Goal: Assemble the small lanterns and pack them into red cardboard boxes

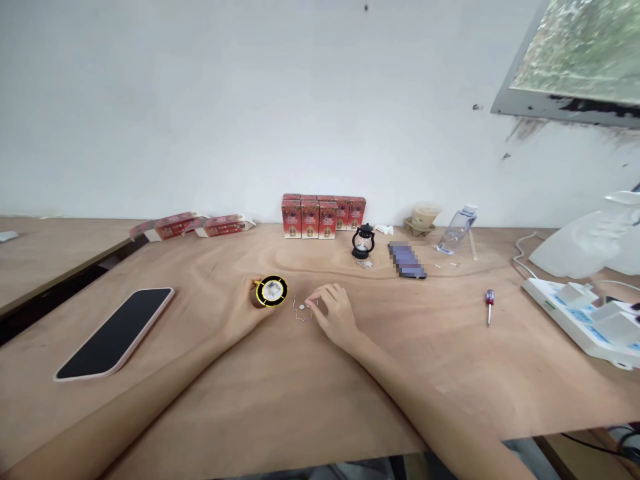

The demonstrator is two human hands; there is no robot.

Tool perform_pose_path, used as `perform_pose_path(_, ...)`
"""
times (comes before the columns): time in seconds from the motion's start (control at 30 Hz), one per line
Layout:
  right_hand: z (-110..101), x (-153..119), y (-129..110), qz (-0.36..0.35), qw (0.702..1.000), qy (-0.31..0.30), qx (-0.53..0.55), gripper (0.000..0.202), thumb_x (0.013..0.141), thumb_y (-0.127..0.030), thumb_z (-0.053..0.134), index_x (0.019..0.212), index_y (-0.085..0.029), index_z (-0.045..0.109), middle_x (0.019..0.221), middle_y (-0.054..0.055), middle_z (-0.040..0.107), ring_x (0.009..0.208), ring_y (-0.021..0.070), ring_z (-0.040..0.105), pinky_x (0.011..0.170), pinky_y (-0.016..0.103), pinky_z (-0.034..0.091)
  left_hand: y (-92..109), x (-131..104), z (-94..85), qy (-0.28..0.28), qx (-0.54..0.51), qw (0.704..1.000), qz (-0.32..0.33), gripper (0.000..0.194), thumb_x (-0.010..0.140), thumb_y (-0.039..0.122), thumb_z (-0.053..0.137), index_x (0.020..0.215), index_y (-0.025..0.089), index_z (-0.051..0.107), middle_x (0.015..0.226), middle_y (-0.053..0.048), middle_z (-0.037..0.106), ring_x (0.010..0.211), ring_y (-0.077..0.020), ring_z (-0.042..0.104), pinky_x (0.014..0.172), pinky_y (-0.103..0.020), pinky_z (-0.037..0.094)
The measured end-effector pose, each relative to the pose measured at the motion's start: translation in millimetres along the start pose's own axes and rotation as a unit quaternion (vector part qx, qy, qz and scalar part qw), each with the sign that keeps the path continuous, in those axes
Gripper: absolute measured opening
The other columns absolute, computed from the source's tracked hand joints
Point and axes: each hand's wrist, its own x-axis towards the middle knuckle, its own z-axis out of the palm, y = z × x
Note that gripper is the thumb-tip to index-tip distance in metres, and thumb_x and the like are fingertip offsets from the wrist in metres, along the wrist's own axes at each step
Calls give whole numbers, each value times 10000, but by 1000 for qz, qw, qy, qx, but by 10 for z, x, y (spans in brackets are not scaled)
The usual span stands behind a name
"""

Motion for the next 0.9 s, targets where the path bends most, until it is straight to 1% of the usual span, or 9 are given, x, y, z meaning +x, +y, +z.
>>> perform_pose_path(0.07, -13, 1, -71, 9, 998, 51, 38, 67, 876, -225, 525, 820, -210, 558, 807, 36, 657, 787, 165, 613, 732, 325, 473, 42, -24, -25, -19, -21, 999, 19, 452, 633, 327, 710, 998, 215, 469, 1036, -39, 601, 976, -229, 588, 822, -340, 479)
perform_pose_path(0.13, -16, -7, -150, 33, 993, 88, 76, 57, 882, -217, 505, 834, -213, 535, 819, 35, 666, 784, 152, 642, 719, 303, 499, 97, -44, -52, -30, -1, 999, 20, 479, 622, 341, 712, 1014, 225, 463, 1027, -38, 612, 968, -243, 587, 806, -356, 476)
perform_pose_path(0.23, -10, -32, -247, 50, 987, 111, 105, 73, 872, -232, 521, 801, -219, 534, 842, 38, 675, 805, 153, 660, 702, 290, 518, 182, -57, -88, -39, 67, 997, 13, 451, 594, 331, 712, 959, 219, 472, 955, -40, 628, 916, -261, 592, 765, -378, 468)
perform_pose_path(0.4, -16, -61, -321, 51, 982, 142, 109, 57, 827, -251, 608, 775, -229, 594, 755, 18, 678, 740, 158, 649, 715, 312, 516, 249, -58, -109, -49, 97, 993, 38, 382, 620, 317, 675, 918, 203, 466, 893, -42, 627, 842, -256, 599, 751, -405, 459)
perform_pose_path(0.5, -41, -45, -354, 35, 986, 114, 117, 40, 839, -235, 591, 824, -233, 628, 751, 15, 692, 708, 149, 646, 675, 296, 511, 251, -72, -98, -54, 123, 989, 69, 364, 655, 330, 663, 929, 196, 466, 921, -60, 624, 872, -258, 600, 773, -402, 449)
perform_pose_path(0.57, -55, -23, -371, -14, 988, 81, 131, 146, 877, -179, 512, 861, -235, 646, 798, 23, 711, 737, 143, 656, 690, 295, 513, 250, -87, -88, -55, 136, 986, 85, 367, 677, 351, 661, 946, 195, 466, 940, -74, 623, 890, -264, 600, 776, -396, 444)
perform_pose_path(0.63, -56, -1, -378, -51, 987, 66, 138, 237, 895, -130, 446, 900, -240, 656, 854, 28, 721, 786, 142, 662, 727, 305, 517, 249, -99, -79, -49, 148, 983, 97, 393, 687, 372, 668, 970, 194, 462, 945, -80, 622, 886, -267, 604, 775, -394, 440)
perform_pose_path(0.77, -25, 20, -369, -66, 986, 77, 132, 257, 886, -109, 451, 928, -244, 666, 849, 35, 716, 783, 147, 650, 715, 317, 513, 230, -103, -68, -58, 151, 981, 109, 425, 699, 367, 668, 1021, 200, 447, 954, -70, 621, 872, -260, 612, 771, -388, 441)
perform_pose_path(0.9, 21, 15, -384, -72, 985, 91, 125, 195, 869, -130, 510, 866, -243, 669, 784, 25, 704, 730, 149, 630, 700, 323, 505, 198, -92, -56, -60, 160, 976, 133, 416, 693, 335, 669, 1021, 201, 451, 967, -77, 623, 902, -271, 610, 773, -389, 443)
